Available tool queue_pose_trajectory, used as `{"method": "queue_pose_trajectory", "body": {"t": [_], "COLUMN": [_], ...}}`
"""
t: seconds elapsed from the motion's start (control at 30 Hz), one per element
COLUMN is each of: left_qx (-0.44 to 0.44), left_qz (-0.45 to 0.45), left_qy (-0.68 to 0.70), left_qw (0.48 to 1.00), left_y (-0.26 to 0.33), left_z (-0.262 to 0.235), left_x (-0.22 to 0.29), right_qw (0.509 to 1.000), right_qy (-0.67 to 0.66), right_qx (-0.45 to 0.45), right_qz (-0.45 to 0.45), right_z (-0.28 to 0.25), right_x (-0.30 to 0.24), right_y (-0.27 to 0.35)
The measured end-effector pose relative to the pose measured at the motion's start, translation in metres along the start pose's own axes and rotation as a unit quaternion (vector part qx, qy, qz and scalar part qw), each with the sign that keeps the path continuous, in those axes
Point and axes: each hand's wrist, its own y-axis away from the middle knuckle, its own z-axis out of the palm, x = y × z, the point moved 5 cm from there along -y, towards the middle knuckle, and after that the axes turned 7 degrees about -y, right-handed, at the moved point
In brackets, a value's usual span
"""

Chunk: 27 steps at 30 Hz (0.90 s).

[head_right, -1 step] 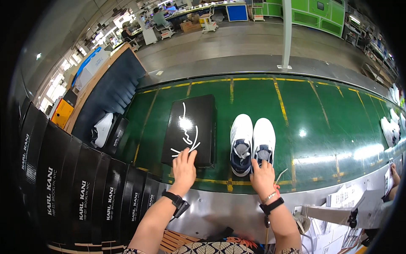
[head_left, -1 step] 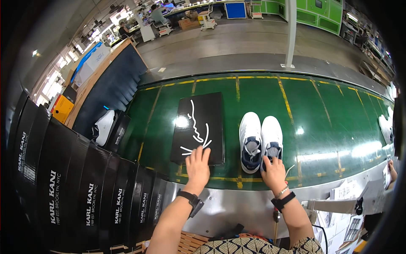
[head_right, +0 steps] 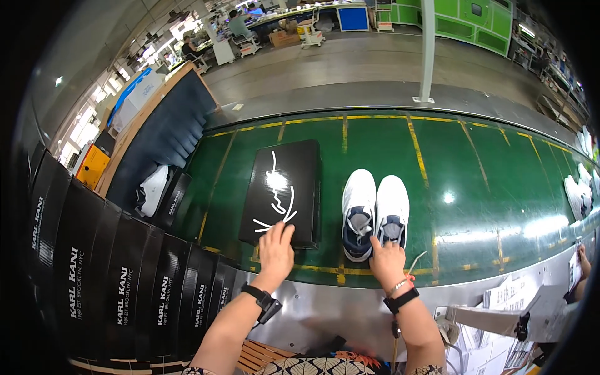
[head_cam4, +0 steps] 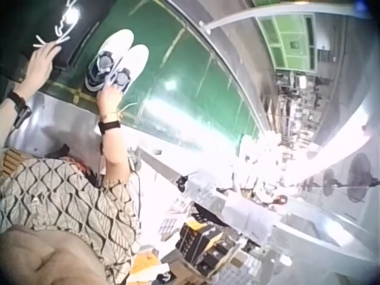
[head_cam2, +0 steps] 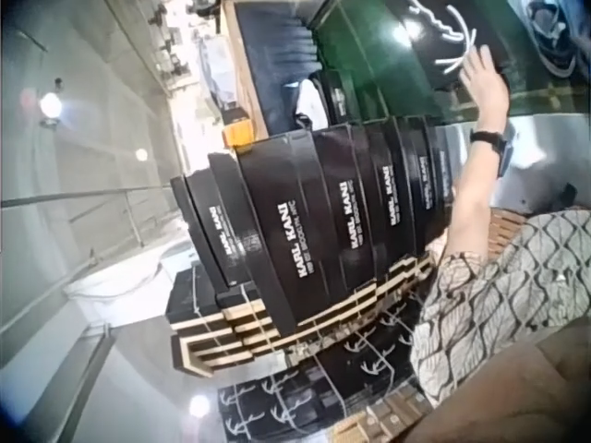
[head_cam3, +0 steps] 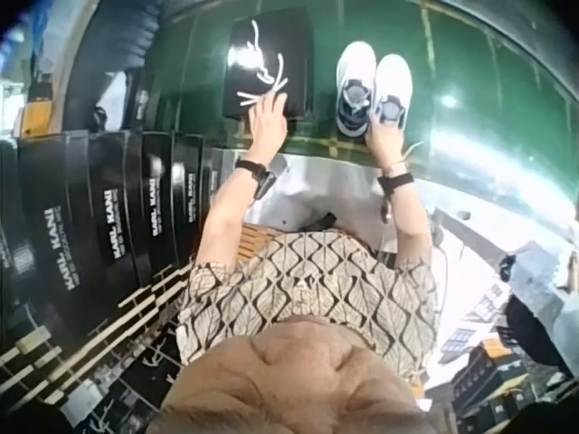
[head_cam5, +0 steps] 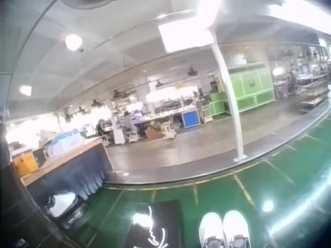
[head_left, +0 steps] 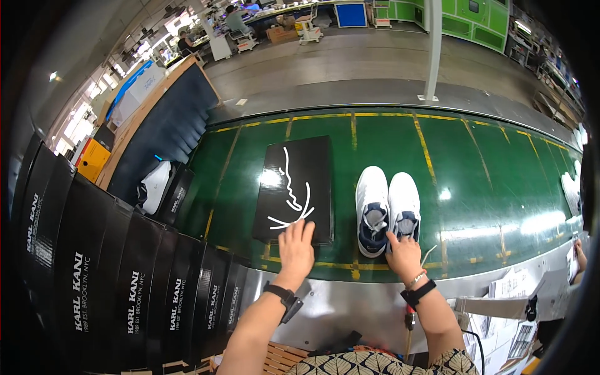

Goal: Cleaning sneakers with an air gun, placing them in shoe boxes, and bundling stacks of shoe boxes with wire.

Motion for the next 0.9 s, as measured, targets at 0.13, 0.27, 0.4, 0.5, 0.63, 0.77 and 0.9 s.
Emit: {"method": "queue_pose_trajectory", "body": {"t": [0.13,0.27,0.4,0.5,0.63,0.77,0.9], "left_qx": [-0.027,-0.087,-0.14,-0.143,-0.149,-0.142,-0.183], "left_qz": [-0.02,-0.091,-0.172,-0.255,-0.314,-0.331,-0.341], "left_qy": [0.066,0.102,0.103,0.101,0.094,0.081,0.108], "left_qw": [0.997,0.987,0.97,0.951,0.933,0.93,0.916], "left_y": [0.053,0.135,0.215,0.261,0.289,0.306,0.311], "left_z": [0.021,0.036,0.037,0.021,0.006,0.007,0.002], "left_x": [-0.004,-0.022,-0.043,-0.051,-0.045,-0.034,-0.022], "right_qw": [0.999,0.997,0.98,0.893,0.836,0.945,0.952], "right_qy": [0.027,-0.061,-0.186,-0.448,-0.542,-0.225,0.042], "right_qx": [0.007,-0.012,0.056,0.026,0.026,0.11,0.054], "right_qz": [-0.044,-0.04,-0.036,-0.023,-0.078,-0.209,-0.298], "right_z": [0.032,0.02,-0.036,-0.071,-0.097,-0.097,-0.023], "right_x": [0.001,0.001,-0.012,-0.038,-0.113,-0.21,-0.252], "right_y": [-0.029,-0.042,-0.057,-0.065,-0.071,-0.071,-0.093]}}
